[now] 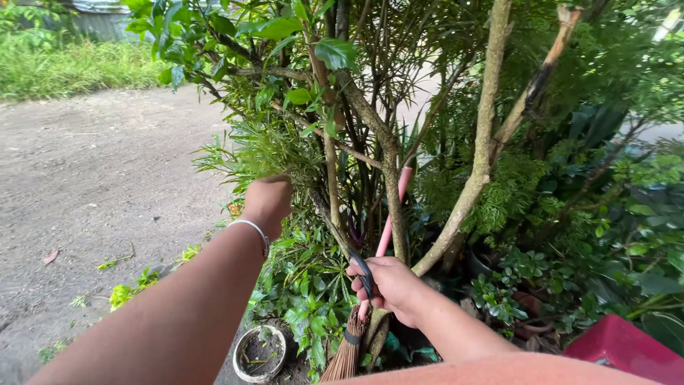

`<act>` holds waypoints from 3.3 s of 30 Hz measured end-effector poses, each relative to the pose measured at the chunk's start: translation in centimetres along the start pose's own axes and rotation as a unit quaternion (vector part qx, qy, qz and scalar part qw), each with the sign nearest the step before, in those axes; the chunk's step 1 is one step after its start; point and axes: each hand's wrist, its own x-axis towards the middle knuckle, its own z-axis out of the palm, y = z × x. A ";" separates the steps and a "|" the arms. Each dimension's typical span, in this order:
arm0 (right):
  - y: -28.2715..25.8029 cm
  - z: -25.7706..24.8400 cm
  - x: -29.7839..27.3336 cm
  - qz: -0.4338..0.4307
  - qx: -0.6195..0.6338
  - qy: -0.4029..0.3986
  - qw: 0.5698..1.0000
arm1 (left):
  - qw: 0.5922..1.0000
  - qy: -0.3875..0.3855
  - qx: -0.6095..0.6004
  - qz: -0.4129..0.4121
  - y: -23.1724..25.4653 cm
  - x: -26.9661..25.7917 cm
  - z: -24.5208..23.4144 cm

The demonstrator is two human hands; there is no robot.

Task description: The recorder is pruning a small tree or large bush using a pair of scissors.

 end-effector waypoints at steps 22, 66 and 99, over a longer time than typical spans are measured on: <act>-6.2 -4.6 8.3 0.002 -0.041 -0.027 0.999 | 0.949 0.228 -0.202 -0.077 -3.5 -1.6 2.3; -13.4 -3.9 13.4 0.090 -0.226 -0.091 0.966 | 0.958 0.269 -0.033 -0.090 -1.8 -6.0 4.5; -13.3 -4.6 15.8 0.023 -0.298 -0.087 0.950 | 0.948 0.285 -0.107 -0.096 -5.3 -5.2 5.5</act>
